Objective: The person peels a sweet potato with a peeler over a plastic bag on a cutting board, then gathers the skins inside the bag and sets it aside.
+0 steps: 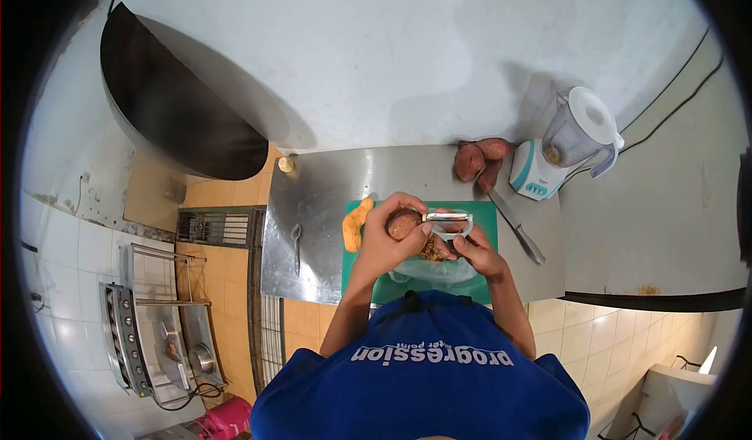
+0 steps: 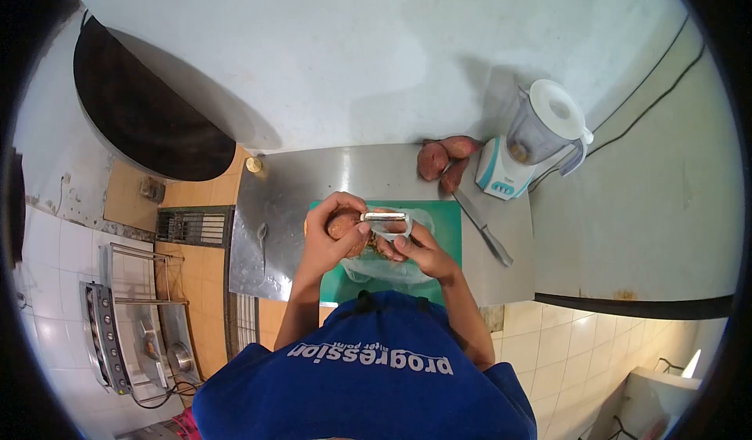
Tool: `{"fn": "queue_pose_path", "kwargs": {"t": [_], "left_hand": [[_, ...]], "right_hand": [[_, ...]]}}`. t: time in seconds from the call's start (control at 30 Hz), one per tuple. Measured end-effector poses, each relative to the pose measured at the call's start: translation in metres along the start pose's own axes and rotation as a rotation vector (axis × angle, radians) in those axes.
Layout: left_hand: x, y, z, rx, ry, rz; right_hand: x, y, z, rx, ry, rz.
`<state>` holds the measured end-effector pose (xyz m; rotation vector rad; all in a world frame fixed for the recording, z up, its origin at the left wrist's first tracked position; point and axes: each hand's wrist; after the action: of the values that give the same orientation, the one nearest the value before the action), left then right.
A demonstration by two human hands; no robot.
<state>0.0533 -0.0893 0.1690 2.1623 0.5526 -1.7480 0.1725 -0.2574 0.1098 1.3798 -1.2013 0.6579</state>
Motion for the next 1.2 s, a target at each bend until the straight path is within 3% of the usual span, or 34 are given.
{"fn": "queue_pose_path", "kwargs": {"t": [0.17,0.6,0.67,1.0,1.2], "left_hand": [[-0.001,-0.004,0.001,0.075,0.031,0.117],[-0.002,0.003,0.001,0.014,-0.019,0.075],[0.001,0.002,0.002,0.024,-0.030,0.061],[-0.001,0.002,0.003,0.003,-0.025,0.080],[0.001,0.002,0.005,-0.011,0.073,0.038]], "right_hand": [[-0.003,-0.002,0.002,-0.010,-0.016,-0.052],[-0.004,-0.003,0.003,0.009,-0.034,-0.027],[-0.001,0.000,0.004,-0.042,0.050,-0.064],[0.001,0.010,0.003,-0.043,0.065,-0.245],[-0.004,0.007,0.002,0.004,0.064,-0.252]]}}
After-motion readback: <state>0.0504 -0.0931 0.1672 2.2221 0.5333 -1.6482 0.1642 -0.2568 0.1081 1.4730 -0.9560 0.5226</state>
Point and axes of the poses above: each hand's wrist, its own z-axis away from the middle knuckle, its own y-axis out of the palm, x = y × z, and after that the axes turned 3 degrees about z, right-handed
